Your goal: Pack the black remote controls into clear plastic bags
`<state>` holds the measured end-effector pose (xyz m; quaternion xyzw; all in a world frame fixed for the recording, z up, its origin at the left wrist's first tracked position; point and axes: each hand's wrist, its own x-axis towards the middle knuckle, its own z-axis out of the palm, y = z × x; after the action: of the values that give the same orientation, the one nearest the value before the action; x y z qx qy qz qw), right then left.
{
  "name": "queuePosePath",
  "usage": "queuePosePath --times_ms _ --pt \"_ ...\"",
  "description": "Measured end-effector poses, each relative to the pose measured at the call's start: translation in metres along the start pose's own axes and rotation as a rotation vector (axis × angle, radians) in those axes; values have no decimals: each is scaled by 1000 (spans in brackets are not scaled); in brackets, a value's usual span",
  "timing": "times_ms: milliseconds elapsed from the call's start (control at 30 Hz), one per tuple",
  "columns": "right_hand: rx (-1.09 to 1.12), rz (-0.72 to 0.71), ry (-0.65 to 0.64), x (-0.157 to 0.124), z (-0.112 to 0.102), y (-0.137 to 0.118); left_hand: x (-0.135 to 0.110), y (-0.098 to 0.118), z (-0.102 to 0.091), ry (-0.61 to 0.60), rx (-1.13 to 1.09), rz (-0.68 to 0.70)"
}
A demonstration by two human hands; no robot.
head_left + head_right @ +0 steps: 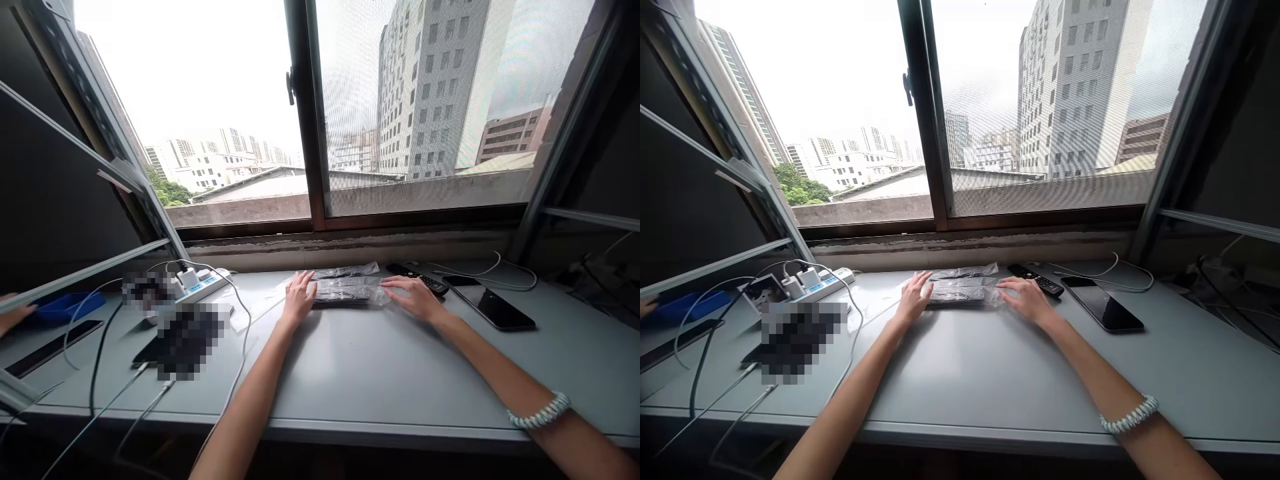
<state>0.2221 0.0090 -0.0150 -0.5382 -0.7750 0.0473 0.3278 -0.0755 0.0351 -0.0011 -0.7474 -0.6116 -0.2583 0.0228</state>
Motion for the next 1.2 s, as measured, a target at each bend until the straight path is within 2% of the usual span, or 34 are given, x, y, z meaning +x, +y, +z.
queuePosePath --times_ms 100,200,300,400,567,733,900,1100,1200 --pt "-32 1 -50 -1 7 5 -3 7 4 -156 25 78" --pt "-59 59 -68 -3 7 9 -4 7 6 -255 21 45" --pt "-72 93 -84 -4 2 8 -3 5 6 -304 4 11" --pt "-99 80 -35 -2 -2 4 -2 5 6 -299 6 28" --pt "-54 167 68 1 -1 -4 -2 6 7 -293 1 88" --pt "-8 190 65 0 7 -7 0 5 8 -337 -47 147" --pt "-10 226 71 1 8 0 2 2 10 -318 -59 156" --pt "-94 301 -15 2 2 -1 4 2 8 -332 -62 156" --pt "-118 239 45 2 1 -4 4 3 7 -324 -63 153"
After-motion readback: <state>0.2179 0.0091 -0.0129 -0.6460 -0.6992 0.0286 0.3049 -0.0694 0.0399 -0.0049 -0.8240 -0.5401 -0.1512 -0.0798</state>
